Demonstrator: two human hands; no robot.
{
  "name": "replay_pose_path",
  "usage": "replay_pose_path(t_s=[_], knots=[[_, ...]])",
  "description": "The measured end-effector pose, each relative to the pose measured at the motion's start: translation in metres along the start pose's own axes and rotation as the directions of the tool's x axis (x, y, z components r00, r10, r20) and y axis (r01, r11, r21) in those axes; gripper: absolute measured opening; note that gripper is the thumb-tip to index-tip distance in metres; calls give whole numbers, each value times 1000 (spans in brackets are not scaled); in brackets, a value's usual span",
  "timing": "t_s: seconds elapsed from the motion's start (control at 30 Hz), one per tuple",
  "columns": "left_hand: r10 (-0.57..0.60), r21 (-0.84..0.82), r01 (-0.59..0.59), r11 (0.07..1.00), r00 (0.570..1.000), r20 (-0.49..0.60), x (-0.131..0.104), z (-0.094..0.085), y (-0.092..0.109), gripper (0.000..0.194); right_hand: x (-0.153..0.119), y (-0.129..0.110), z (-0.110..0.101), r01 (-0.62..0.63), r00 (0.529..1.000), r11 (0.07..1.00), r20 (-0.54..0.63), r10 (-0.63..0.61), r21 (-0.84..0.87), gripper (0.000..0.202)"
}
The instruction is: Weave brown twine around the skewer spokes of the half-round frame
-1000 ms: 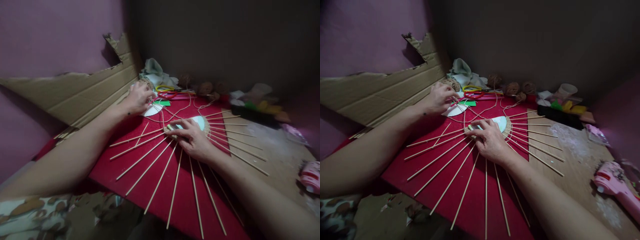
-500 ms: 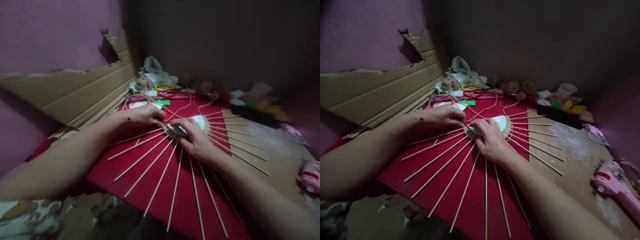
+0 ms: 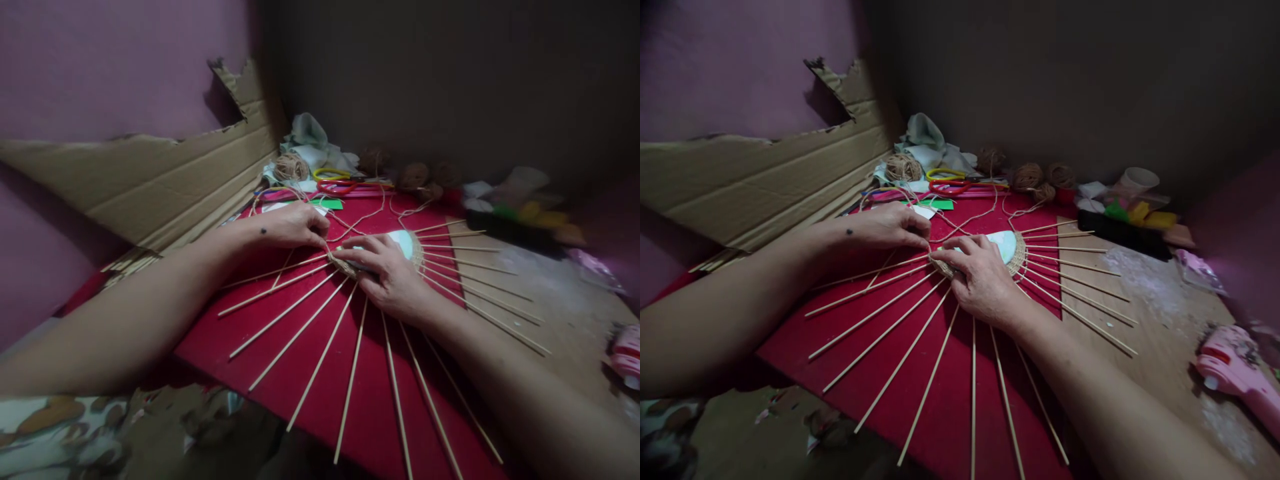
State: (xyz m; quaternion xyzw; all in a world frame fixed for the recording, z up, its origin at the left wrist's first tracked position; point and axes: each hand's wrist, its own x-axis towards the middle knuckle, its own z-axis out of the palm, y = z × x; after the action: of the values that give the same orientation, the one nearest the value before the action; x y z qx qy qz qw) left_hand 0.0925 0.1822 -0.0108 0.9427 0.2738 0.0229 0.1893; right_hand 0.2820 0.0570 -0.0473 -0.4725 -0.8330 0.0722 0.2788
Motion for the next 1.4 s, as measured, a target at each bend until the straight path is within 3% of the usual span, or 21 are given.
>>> replay_pose_path(t_s=[0.33, 0.5, 0.6, 0.93, 1.17, 1.3, 1.4], knots=[[41, 27, -41, 999, 999, 2, -3, -3, -7, 27, 11, -5, 8, -19, 999, 985, 25, 24, -173, 26], [-2, -54, 13, 998, 982, 187, -14, -21, -7, 19, 8, -8, 12, -12, 999, 983, -33, 6, -184, 26], [-38, -17, 43, 999, 966, 256, -19, -27, -7, 14, 6, -8, 12, 9, 999, 983, -35, -16, -182, 24], [-80, 7, 80, 997, 973, 218, -15, -19, -14, 18, 5, -7, 13, 57, 998, 961, -12, -63, -269, 26], [-135, -166, 167, 972, 973, 184, -53, -22, -4, 24, 5, -8, 12, 51, 999, 948, 33, -43, -313, 27], [-238, -273, 286, 919, 951, 196, -78, -9, -3, 30, 4, -8, 13, 92, 996, 951, 35, -86, -296, 25], [-391, -280, 404, 871, 915, 102, -79, 1, -5, 31, 4, -8, 13, 99, 995, 954, 30, -94, -283, 25]])
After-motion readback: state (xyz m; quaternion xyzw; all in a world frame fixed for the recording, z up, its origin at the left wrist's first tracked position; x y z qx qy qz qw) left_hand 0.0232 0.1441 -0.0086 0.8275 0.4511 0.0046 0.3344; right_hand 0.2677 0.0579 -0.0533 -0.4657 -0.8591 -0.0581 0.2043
